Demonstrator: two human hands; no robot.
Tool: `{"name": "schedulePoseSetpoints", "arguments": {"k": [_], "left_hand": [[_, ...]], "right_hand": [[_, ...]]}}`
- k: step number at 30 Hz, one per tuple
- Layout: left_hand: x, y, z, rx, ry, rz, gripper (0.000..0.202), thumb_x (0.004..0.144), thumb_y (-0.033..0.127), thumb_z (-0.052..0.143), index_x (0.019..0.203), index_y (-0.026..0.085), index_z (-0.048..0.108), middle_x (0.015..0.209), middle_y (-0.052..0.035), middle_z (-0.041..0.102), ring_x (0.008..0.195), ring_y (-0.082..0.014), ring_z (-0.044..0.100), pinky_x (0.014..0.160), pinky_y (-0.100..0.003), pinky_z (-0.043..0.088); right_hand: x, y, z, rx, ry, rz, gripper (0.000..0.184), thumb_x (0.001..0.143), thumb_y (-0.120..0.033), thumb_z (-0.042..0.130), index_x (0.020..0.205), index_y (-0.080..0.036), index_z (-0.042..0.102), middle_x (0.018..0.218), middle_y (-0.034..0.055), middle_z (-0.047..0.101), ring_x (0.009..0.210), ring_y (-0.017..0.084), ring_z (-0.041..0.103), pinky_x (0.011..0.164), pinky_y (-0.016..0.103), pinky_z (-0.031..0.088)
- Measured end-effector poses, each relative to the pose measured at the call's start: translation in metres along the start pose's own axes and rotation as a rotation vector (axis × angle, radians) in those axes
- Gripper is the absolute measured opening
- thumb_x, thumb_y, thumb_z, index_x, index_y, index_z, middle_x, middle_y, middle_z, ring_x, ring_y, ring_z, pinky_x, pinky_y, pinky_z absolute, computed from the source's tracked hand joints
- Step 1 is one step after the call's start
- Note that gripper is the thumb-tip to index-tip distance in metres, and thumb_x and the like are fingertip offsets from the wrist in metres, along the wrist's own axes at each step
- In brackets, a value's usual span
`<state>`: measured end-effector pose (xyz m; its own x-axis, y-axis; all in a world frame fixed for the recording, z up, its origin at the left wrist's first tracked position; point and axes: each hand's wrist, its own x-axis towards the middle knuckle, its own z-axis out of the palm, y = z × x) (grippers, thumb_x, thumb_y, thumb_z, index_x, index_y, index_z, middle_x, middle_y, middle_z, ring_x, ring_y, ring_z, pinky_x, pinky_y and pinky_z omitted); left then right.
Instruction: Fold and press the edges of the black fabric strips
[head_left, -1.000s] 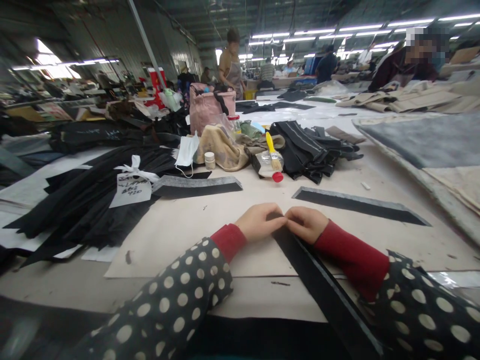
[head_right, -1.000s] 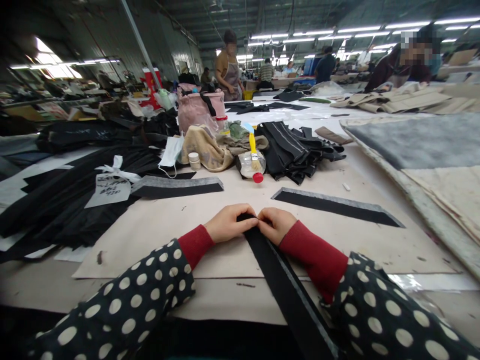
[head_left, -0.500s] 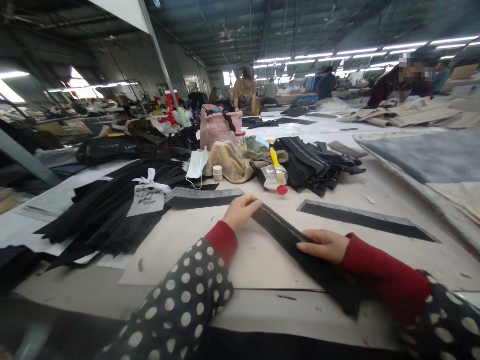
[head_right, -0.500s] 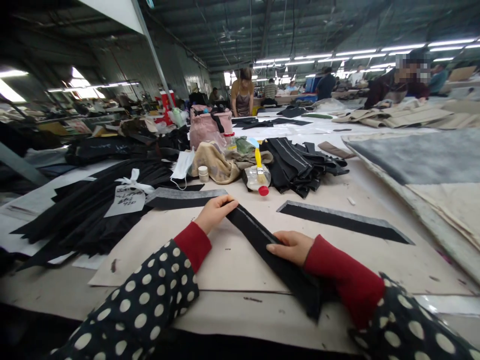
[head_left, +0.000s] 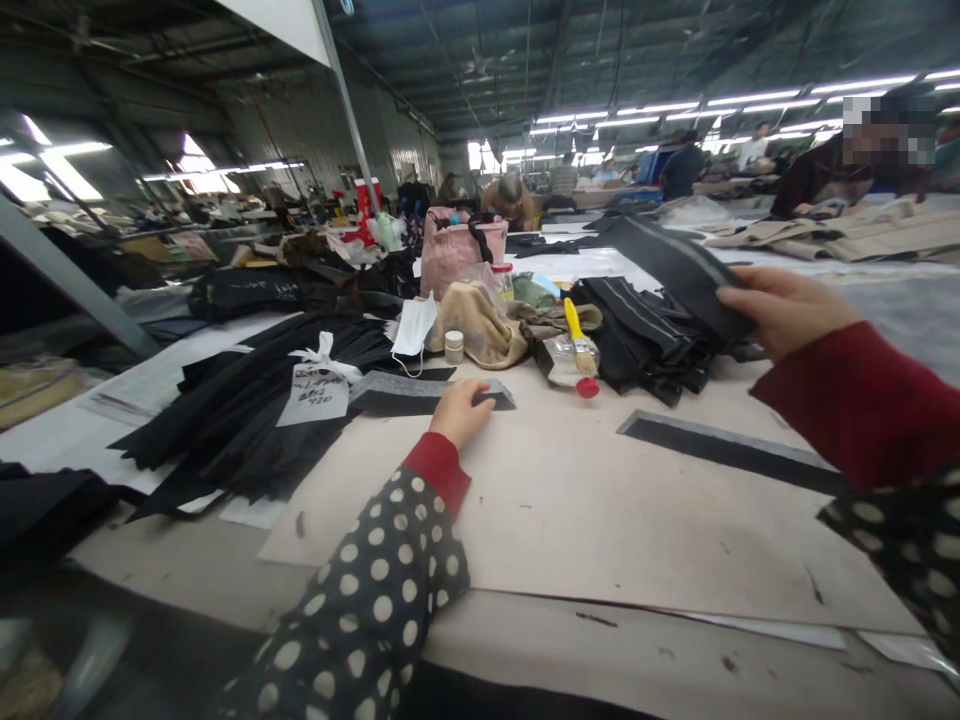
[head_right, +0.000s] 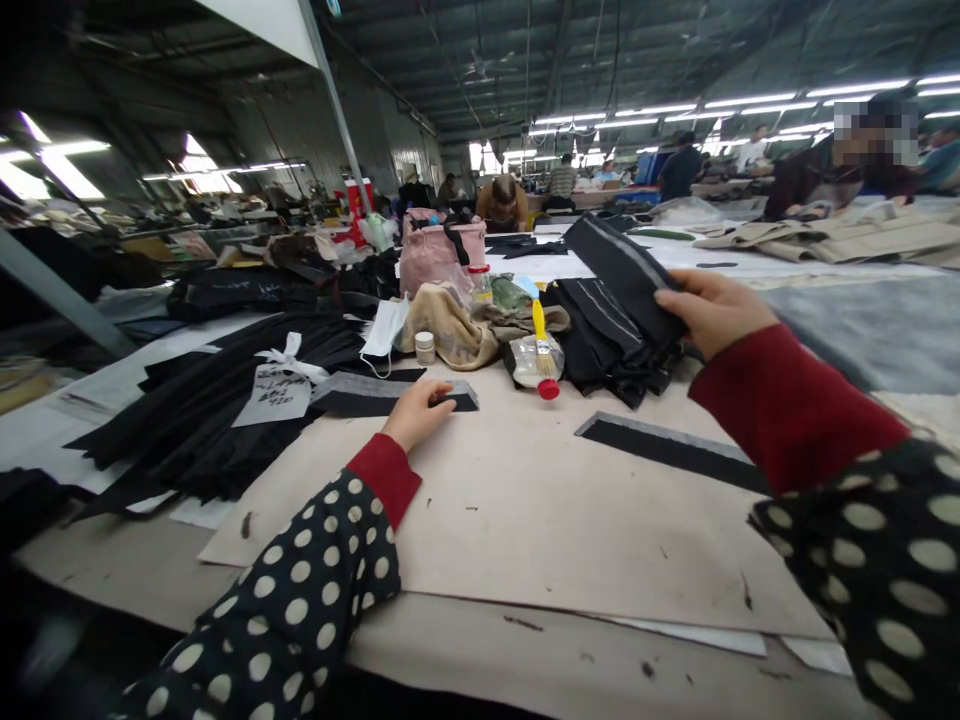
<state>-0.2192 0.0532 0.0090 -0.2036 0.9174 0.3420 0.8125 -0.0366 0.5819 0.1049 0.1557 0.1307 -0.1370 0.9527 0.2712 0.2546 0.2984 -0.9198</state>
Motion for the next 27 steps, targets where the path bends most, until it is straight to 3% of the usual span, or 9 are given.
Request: {"name": "schedulePoseSetpoints", "arguments": {"k": [2, 4, 7, 11, 14, 17, 19, 22, 27], "left_hand": [[-0.002, -0.002, 0.005, 0.116, -0.058, 0.042, 0.024, 0.066, 0.023, 0.058, 0.089, 0.016, 0.063, 0.091, -0.0062, 0.06, 0.085, -0.0192, 0.053, 0.08, -0.031, 0.041], [-0.004, -0.001, 0.008, 0.198, -0.072, 0.051, 0.022, 0.068, 0.024, 0.057, 0.088, 0.018, 0.063, 0.091, -0.0056, 0.06, 0.088, -0.0202, 0.052, 0.082, -0.032, 0.04], [-0.006, 0.003, 0.009, 0.3, -0.083, 0.088, 0.018, 0.072, 0.024, 0.053, 0.086, 0.02, 0.063, 0.09, -0.0046, 0.06, 0.086, -0.0201, 0.052, 0.078, -0.031, 0.04], [-0.006, 0.01, 0.011, 0.407, -0.088, 0.15, 0.019, 0.078, 0.022, 0.044, 0.083, 0.021, 0.063, 0.085, -0.0055, 0.059, 0.08, -0.0196, 0.052, 0.072, -0.03, 0.04], [-0.006, 0.011, 0.016, 0.402, -0.056, 0.129, 0.021, 0.08, 0.021, 0.041, 0.082, 0.02, 0.062, 0.086, -0.006, 0.058, 0.079, -0.0194, 0.051, 0.072, -0.03, 0.04], [-0.008, 0.009, 0.019, 0.346, -0.042, 0.115, 0.021, 0.081, 0.021, 0.041, 0.083, 0.02, 0.062, 0.087, -0.0062, 0.058, 0.083, -0.0195, 0.051, 0.075, -0.03, 0.039], [-0.009, 0.009, 0.02, 0.309, -0.045, 0.135, 0.022, 0.081, 0.021, 0.04, 0.084, 0.019, 0.061, 0.086, -0.0061, 0.058, 0.084, -0.0194, 0.051, 0.078, -0.03, 0.039], [-0.01, 0.014, 0.021, 0.252, -0.039, 0.18, 0.023, 0.083, 0.023, 0.038, 0.087, 0.019, 0.06, 0.087, -0.0056, 0.059, 0.085, -0.0186, 0.052, 0.079, -0.03, 0.039], [-0.012, 0.025, 0.026, 0.191, -0.03, 0.239, 0.022, 0.082, 0.022, 0.04, 0.089, 0.018, 0.059, 0.09, -0.0057, 0.06, 0.088, -0.018, 0.052, 0.083, -0.03, 0.039]], "right_hand": [[0.034, 0.009, -0.002, -0.124, 0.018, 0.018, 0.05, 0.078, -0.027, 0.049, 0.125, -0.013, 0.04, 0.101, 0.0148, 0.057, 0.064, 0.011, 0.052, 0.063, 0.033, 0.042], [0.06, 0.022, -0.004, -0.437, 0.066, 0.012, 0.076, 0.069, -0.034, 0.06, 0.132, -0.007, 0.028, 0.106, 0.0213, 0.054, 0.075, 0.019, 0.055, 0.069, 0.039, 0.042], [0.069, 0.037, 0.001, -0.764, 0.149, -0.164, 0.078, 0.064, -0.037, 0.064, 0.128, -0.005, 0.035, 0.114, 0.0243, 0.048, 0.091, 0.026, 0.053, 0.078, 0.041, 0.04], [0.027, 0.035, 0.041, -0.674, 0.081, -0.39, 0.043, 0.076, -0.03, 0.052, 0.112, -0.007, 0.053, 0.102, 0.017, 0.056, 0.086, 0.021, 0.055, 0.077, 0.034, 0.042], [-0.022, 0.024, 0.08, -0.587, -0.108, -0.609, 0.029, 0.078, -0.026, 0.047, 0.099, -0.011, 0.06, 0.097, 0.0113, 0.058, 0.089, 0.018, 0.054, 0.08, 0.029, 0.042], [-0.056, 0.02, 0.097, -0.602, -0.266, -0.68, 0.026, 0.081, -0.027, 0.041, 0.092, -0.016, 0.063, 0.095, 0.0079, 0.059, 0.088, 0.016, 0.055, 0.08, 0.026, 0.041], [-0.065, 0.025, 0.089, -0.722, -0.344, -0.613, 0.028, 0.082, -0.029, 0.039, 0.09, -0.018, 0.063, 0.091, 0.0062, 0.06, 0.08, 0.015, 0.056, 0.072, 0.025, 0.042], [-0.069, 0.046, 0.058, -1.021, -0.412, -0.461, 0.03, 0.082, -0.031, 0.037, 0.088, -0.018, 0.063, 0.084, 0.0065, 0.061, 0.072, 0.016, 0.056, 0.063, 0.026, 0.04], [-0.085, 0.08, 0.02, -1.411, -0.525, -0.252, 0.027, 0.081, -0.025, 0.038, 0.087, -0.014, 0.062, 0.082, 0.0102, 0.061, 0.074, 0.021, 0.058, 0.06, 0.029, 0.039]]}}
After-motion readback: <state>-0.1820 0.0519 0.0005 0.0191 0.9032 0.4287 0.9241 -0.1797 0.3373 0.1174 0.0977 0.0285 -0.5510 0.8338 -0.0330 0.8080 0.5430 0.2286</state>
